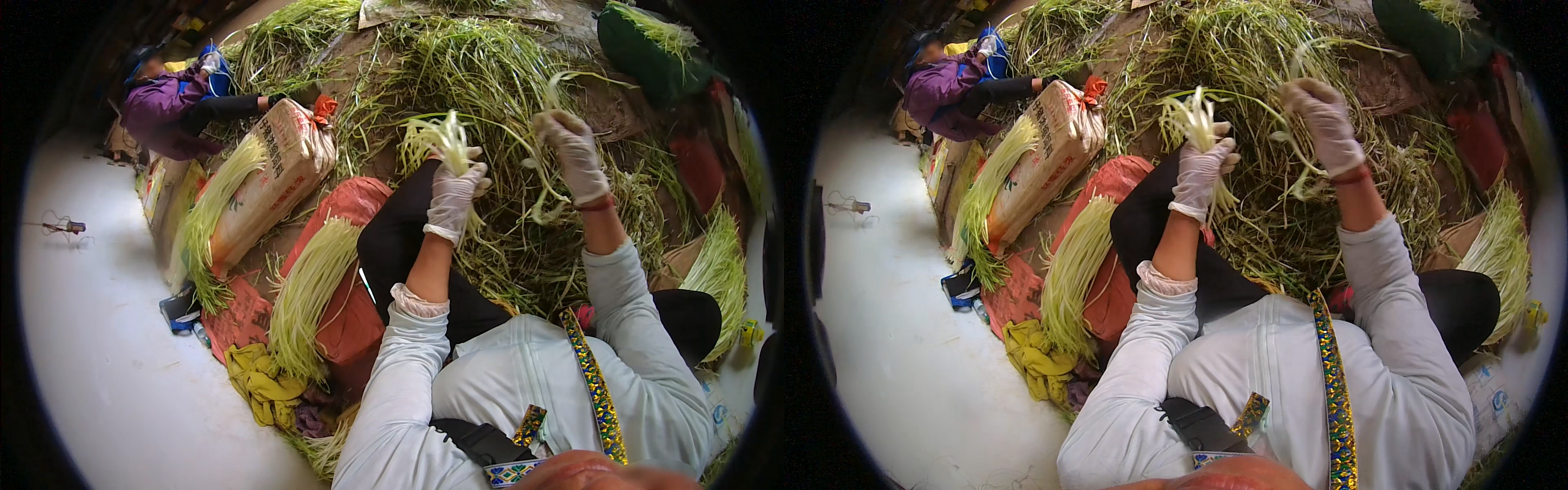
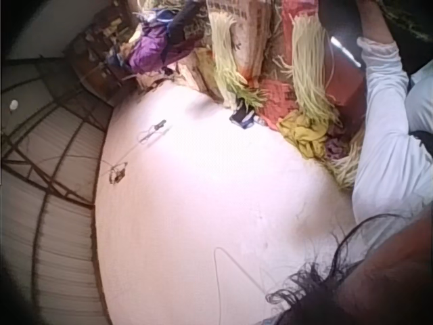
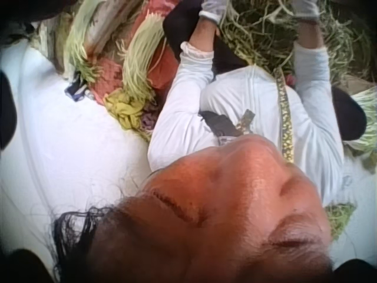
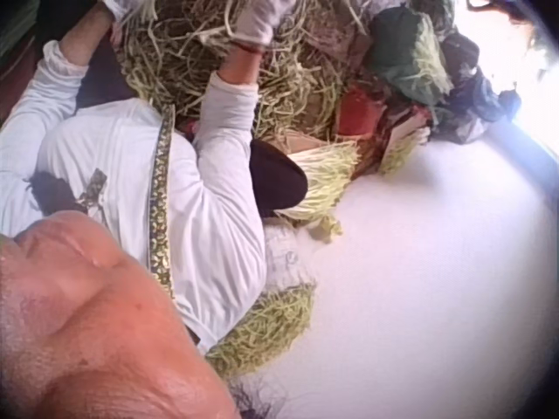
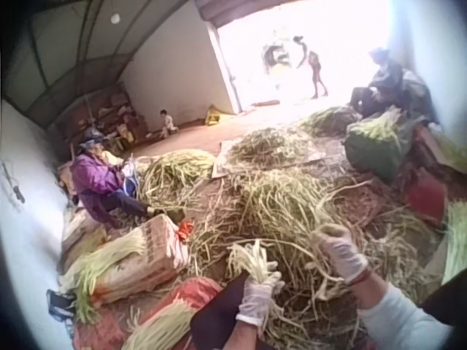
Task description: The person sits on the floor and repeatedly picks up strands of light green plant material, separates them by hand, and aligns them into a neat bundle. The person continues this process, adding more strands to the growing bundle held in the left hand.
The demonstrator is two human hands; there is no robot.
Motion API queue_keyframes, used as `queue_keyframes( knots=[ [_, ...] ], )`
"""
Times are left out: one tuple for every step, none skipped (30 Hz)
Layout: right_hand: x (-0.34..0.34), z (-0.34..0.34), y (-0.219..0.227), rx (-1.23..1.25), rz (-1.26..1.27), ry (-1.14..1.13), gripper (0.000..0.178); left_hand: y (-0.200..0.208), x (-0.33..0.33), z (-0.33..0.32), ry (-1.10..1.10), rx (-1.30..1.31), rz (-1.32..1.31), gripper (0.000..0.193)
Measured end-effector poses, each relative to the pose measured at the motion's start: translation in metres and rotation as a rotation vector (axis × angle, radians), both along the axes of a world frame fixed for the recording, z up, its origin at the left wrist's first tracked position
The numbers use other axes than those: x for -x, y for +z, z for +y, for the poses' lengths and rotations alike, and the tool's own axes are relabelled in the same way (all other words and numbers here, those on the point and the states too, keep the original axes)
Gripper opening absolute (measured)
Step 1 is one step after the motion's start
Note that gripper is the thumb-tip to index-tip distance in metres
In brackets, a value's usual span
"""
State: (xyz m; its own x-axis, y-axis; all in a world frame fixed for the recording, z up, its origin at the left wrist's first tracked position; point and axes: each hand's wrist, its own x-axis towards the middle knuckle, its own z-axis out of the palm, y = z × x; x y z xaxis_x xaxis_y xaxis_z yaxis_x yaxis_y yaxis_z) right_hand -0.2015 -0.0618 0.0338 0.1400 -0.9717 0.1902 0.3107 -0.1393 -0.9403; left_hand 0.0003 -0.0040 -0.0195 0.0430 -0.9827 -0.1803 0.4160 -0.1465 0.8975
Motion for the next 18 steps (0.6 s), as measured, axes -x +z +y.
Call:
queue_keyframes(
  knots=[
    [-0.016,0.002,-0.003,-0.032,0.104,0.074,0.016,0.001,0.005,0.004,-0.066,0.026,-0.055,0.029],
    [-0.034,0.004,-0.007,-0.047,0.203,0.152,0.019,0.001,0.013,0.006,-0.125,0.027,-0.033,0.028],
    [-0.049,0.01,-0.012,0.108,0.334,0.113,0.023,0.002,0.017,0.007,-0.135,-0.053,-0.03,0.027],
    [-0.063,0.013,-0.016,0.232,0.494,0.081,0.026,0.002,0.019,0.007,-0.169,-0.072,0.006,0.026],
    [-0.065,0.021,-0.018,-0.225,0.363,0.236,0.037,0.002,0.018,0.007,-0.112,-0.086,0.017,0.021],
    [-0.071,0.025,-0.021,-0.197,0.161,0.356,0.05,0.003,0.015,0.003,-0.019,-0.005,0.045,0.02],
    [-0.067,0.031,-0.02,-0.116,0.118,0.452,0.054,0.004,0.008,-0.001,0.072,0.023,0.05,0.019],
    [-0.066,0.037,-0.021,-0.134,0.149,0.502,0.058,0.006,0.001,-0.004,0.165,0.022,0.046,0.019],
    [-0.049,0.039,-0.017,-0.287,0.149,0.718,0.063,0.006,-0.011,-0.002,0.097,0.003,0.103,0.018],
    [-0.041,0.042,-0.016,-0.3,0.332,0.672,0.054,0.008,-0.019,-0.005,0.139,-0.065,0.1,0.017],
    [-0.027,0.042,-0.015,-0.289,0.415,0.669,0.044,0.01,-0.028,-0.007,0.176,-0.057,0.194,0.017],
    [-0.011,0.043,-0.015,-0.256,0.486,0.665,0.034,0.012,-0.035,-0.009,0.227,-0.039,0.286,0.017],
    [0.011,0.04,-0.015,-0.306,0.539,0.62,0.025,0.014,-0.043,-0.011,0.276,-0.017,0.325,0.016],
    [0.034,0.037,-0.016,-0.261,0.505,0.63,0.019,0.016,-0.049,-0.013,0.319,0.024,0.369,0.015],
    [0.05,0.033,-0.022,-0.309,0.56,0.475,0.016,0.017,-0.052,-0.014,0.375,0.022,0.332,0.015],
    [0.064,0.027,-0.028,-0.246,0.5,0.385,0.015,0.019,-0.057,-0.015,0.355,0.045,0.37,0.015],
    [0.08,0.023,-0.029,-0.348,0.439,0.262,0.018,0.019,-0.058,-0.015,0.396,0.032,0.345,0.015],
    [0.085,0.016,-0.033,-0.38,0.802,0.106,0.029,0.019,-0.058,-0.015,0.417,0.029,0.321,0.016]
  ],
)
